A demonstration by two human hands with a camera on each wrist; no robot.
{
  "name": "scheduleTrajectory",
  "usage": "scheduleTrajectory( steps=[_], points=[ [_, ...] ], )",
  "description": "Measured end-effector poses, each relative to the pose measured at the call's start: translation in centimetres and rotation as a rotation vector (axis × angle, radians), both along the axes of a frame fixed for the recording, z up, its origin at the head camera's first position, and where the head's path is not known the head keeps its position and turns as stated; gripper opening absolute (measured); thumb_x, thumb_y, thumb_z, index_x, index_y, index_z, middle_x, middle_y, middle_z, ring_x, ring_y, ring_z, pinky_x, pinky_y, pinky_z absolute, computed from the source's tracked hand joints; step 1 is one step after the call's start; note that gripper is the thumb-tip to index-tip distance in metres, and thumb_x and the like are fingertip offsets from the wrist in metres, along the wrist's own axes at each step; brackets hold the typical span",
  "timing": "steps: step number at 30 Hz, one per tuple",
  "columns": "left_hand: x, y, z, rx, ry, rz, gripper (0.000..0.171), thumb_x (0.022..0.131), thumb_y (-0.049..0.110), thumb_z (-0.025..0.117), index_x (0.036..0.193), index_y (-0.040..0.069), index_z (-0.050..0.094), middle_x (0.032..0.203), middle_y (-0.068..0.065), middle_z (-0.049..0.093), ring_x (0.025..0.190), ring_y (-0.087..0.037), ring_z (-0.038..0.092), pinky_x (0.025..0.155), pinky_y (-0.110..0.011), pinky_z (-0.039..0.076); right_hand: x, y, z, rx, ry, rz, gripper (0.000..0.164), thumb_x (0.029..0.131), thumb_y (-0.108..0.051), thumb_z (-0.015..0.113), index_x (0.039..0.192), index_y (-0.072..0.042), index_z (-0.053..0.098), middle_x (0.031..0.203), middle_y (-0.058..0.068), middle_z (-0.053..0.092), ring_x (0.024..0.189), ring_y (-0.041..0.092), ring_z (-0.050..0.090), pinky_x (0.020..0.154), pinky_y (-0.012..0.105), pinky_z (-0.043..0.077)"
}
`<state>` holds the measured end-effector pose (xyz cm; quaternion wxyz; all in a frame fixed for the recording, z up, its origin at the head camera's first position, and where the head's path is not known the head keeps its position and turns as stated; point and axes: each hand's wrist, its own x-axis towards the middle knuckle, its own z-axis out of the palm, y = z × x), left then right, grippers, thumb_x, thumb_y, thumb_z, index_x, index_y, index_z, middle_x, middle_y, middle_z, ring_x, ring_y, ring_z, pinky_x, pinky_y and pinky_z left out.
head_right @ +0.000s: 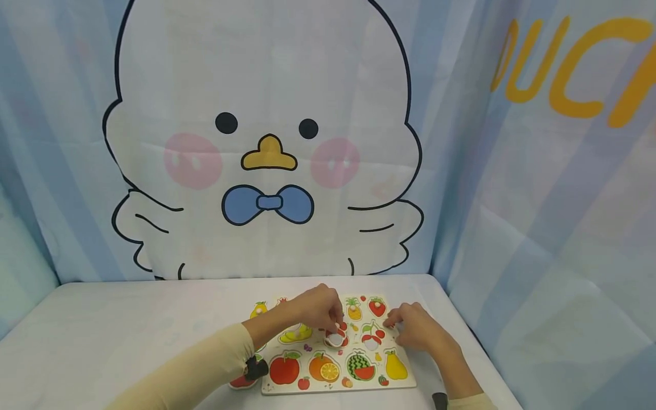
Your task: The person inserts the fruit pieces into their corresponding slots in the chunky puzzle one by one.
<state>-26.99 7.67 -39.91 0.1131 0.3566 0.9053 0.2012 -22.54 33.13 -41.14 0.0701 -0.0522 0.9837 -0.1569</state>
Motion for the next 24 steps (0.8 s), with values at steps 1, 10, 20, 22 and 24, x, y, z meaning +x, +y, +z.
scheduleTrajectory(
  steps=[1, 10, 20, 22, 24],
  points=[
    [0.0, 0.1, -0.1, 0.000, 0.001, 0.000, 0.007, 0.081, 0.022, 0.078, 0.076, 0.020, 0.073, 0.070, 0.013, 0.060, 0.061, -0.006, 0.055, 0.057, -0.018, 0.047, 0.0, 0.0, 0.0, 0.001, -0.002, -0.001, 0.033, 0.071, -0.010, 0.082, 0.100, -0.024, 0.075, 0.116, -0.002, 0.066, 0.105, 0.023, 0.047, 0.090, 0.051, 0.046],
    [0.2, 1.7, -0.1, -0.018, 0.030, -0.018, 0.005, 0.082, 0.024, 0.077, 0.079, 0.021, 0.074, 0.073, 0.013, 0.059, 0.064, -0.005, 0.054, 0.057, -0.016, 0.046, -0.1, 0.2, -0.2, -0.002, 0.005, 0.010, 0.032, 0.071, -0.010, 0.082, 0.099, -0.024, 0.075, 0.115, -0.003, 0.066, 0.107, 0.024, 0.047, 0.092, 0.054, 0.044],
    [0.7, 3.2, -0.1, -0.062, 0.054, -0.026, 0.005, 0.082, 0.023, 0.077, 0.079, 0.023, 0.073, 0.071, 0.014, 0.060, 0.060, -0.004, 0.055, 0.055, -0.016, 0.046, -0.2, 0.1, -0.1, 0.003, 0.004, 0.023, 0.032, 0.070, -0.010, 0.083, 0.098, -0.025, 0.076, 0.114, -0.003, 0.066, 0.106, 0.024, 0.047, 0.092, 0.053, 0.044],
    [0.8, 3.5, -0.1, -0.071, 0.060, -0.029, 0.004, 0.082, 0.023, 0.077, 0.079, 0.023, 0.074, 0.070, 0.013, 0.060, 0.059, -0.004, 0.055, 0.054, -0.016, 0.046, -0.3, 0.1, 0.0, 0.006, 0.005, 0.033, 0.032, 0.070, -0.010, 0.083, 0.098, -0.024, 0.076, 0.114, -0.002, 0.066, 0.107, 0.025, 0.048, 0.093, 0.055, 0.043],
    [0.9, 3.7, 0.0, -0.078, 0.061, -0.031, 0.003, 0.082, 0.023, 0.077, 0.080, 0.022, 0.074, 0.069, 0.013, 0.060, 0.059, -0.004, 0.055, 0.054, -0.016, 0.046, -0.2, 0.1, 0.0, 0.006, 0.002, 0.033, 0.032, 0.070, -0.009, 0.083, 0.098, -0.023, 0.076, 0.115, -0.001, 0.066, 0.108, 0.026, 0.048, 0.093, 0.055, 0.043]
  ],
)
